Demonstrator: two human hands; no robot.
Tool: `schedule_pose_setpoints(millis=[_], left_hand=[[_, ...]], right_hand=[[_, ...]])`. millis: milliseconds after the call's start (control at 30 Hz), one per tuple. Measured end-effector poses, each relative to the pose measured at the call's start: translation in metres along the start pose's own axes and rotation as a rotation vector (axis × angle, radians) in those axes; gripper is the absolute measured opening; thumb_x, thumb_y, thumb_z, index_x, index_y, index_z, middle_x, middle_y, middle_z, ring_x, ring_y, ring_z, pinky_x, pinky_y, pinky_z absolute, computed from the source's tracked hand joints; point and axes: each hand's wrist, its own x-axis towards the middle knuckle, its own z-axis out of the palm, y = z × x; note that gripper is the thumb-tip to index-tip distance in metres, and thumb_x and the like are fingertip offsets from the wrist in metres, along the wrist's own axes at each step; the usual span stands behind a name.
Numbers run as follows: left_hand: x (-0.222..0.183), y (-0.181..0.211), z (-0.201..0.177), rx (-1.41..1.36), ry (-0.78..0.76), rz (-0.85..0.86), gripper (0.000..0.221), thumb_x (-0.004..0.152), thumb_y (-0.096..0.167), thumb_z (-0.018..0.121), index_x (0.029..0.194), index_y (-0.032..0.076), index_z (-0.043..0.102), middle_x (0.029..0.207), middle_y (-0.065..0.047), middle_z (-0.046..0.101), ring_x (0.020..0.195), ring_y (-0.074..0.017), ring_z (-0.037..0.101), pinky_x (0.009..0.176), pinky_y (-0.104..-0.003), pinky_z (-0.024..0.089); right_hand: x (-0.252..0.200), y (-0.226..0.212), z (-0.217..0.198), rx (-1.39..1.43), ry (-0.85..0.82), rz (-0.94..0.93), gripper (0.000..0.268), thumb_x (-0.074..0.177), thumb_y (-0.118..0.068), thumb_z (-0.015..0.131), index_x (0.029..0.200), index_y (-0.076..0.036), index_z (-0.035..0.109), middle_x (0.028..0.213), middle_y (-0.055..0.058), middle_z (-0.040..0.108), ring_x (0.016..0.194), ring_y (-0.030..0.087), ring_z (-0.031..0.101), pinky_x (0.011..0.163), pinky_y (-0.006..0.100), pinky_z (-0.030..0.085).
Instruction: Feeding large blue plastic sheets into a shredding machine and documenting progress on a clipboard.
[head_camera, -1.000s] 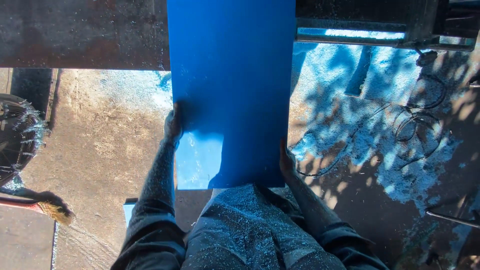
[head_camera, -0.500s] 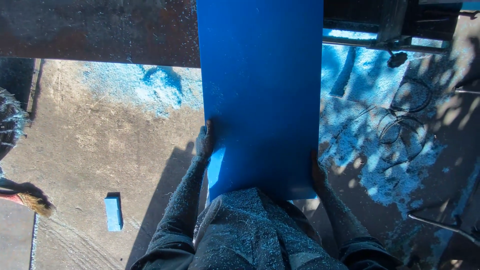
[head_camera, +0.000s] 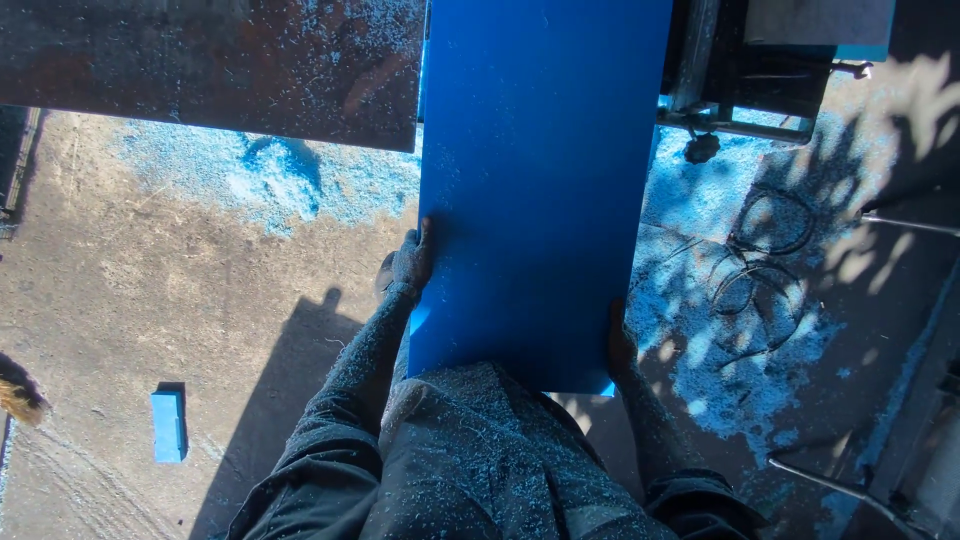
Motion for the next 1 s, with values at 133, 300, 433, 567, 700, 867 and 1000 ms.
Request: schedule_pose_setpoints(millis=[133,300,433,567,700,867,1000], left_hand=[[-0.024,0.051,-0.010,-0.117,-0.036,-0.062,0.103,0.091,0.083,0.021,0.148,0.002,0.050,0.142,-0.028,0.058,0.133,-0.0426,0.055,0.111,-0.053,0.040],[0.020,0.037,0.025,-0.161,-0.001,-0.033,0.114,0.086,0.089,0.025,0.154,-0.001,0.041,0.145,-0.028,0.057,0.133,-0.0403,0.057,0.111,-0.049,0.044],[0.032,0.037,0.031,-0.152,0.021,-0.047,0.115,0.086,0.090,0.027,0.156,-0.002,0.037,0.147,-0.028,0.054,0.133,-0.0401,0.056,0.112,-0.049,0.043],[0.035,0.036,0.029,-0.189,0.016,-0.012,0.114,0.089,0.090,0.030,0.154,-0.003,0.035,0.146,-0.029,0.051,0.131,-0.0410,0.054,0.107,-0.050,0.044],[0.024,0.049,0.021,-0.198,-0.030,-0.026,0.106,0.088,0.086,0.028,0.145,0.001,0.053,0.132,-0.025,0.067,0.118,-0.0377,0.066,0.103,-0.049,0.050],[0.024,0.061,0.017,-0.233,-0.058,-0.088,0.103,0.086,0.085,0.028,0.142,0.003,0.056,0.130,-0.024,0.069,0.115,-0.0375,0.068,0.100,-0.050,0.051],[0.025,0.057,0.019,-0.194,-0.031,-0.057,0.109,0.087,0.087,0.028,0.150,-0.001,0.046,0.138,-0.026,0.062,0.123,-0.0375,0.063,0.106,-0.052,0.047]], right_hand=[[0.010,0.011,0.006,-0.029,-0.031,0.099,0.091,0.093,-0.004,0.048,0.167,-0.024,-0.002,0.110,0.011,0.065,0.069,0.021,0.058,0.058,0.037,0.050],[0.023,0.026,0.012,0.066,-0.047,0.162,0.083,0.100,-0.004,0.046,0.168,-0.028,0.003,0.092,0.006,0.058,0.066,0.017,0.054,0.058,0.033,0.049],[0.030,0.031,0.022,0.107,-0.091,0.279,0.080,0.105,0.000,0.043,0.168,-0.034,0.008,0.085,0.004,0.055,0.064,0.016,0.050,0.057,0.031,0.046],[0.031,0.026,0.024,0.080,-0.044,0.272,0.079,0.103,-0.005,0.043,0.169,-0.033,0.011,0.085,0.003,0.054,0.064,0.016,0.049,0.055,0.032,0.045],[0.039,-0.001,0.000,0.526,-0.126,0.682,0.051,0.117,-0.041,0.037,0.167,-0.028,0.035,0.100,0.011,0.060,0.076,0.017,0.049,0.074,0.034,0.048],[0.043,-0.010,-0.010,0.639,-0.093,0.574,0.061,0.111,-0.050,0.032,0.165,-0.024,0.023,0.162,0.008,0.038,0.134,0.018,0.041,0.111,0.038,0.033],[0.038,-0.026,-0.020,0.706,-0.089,0.632,0.067,0.105,-0.055,0.036,0.163,-0.021,0.031,0.163,0.006,0.040,0.139,0.022,0.044,0.114,0.037,0.033]])
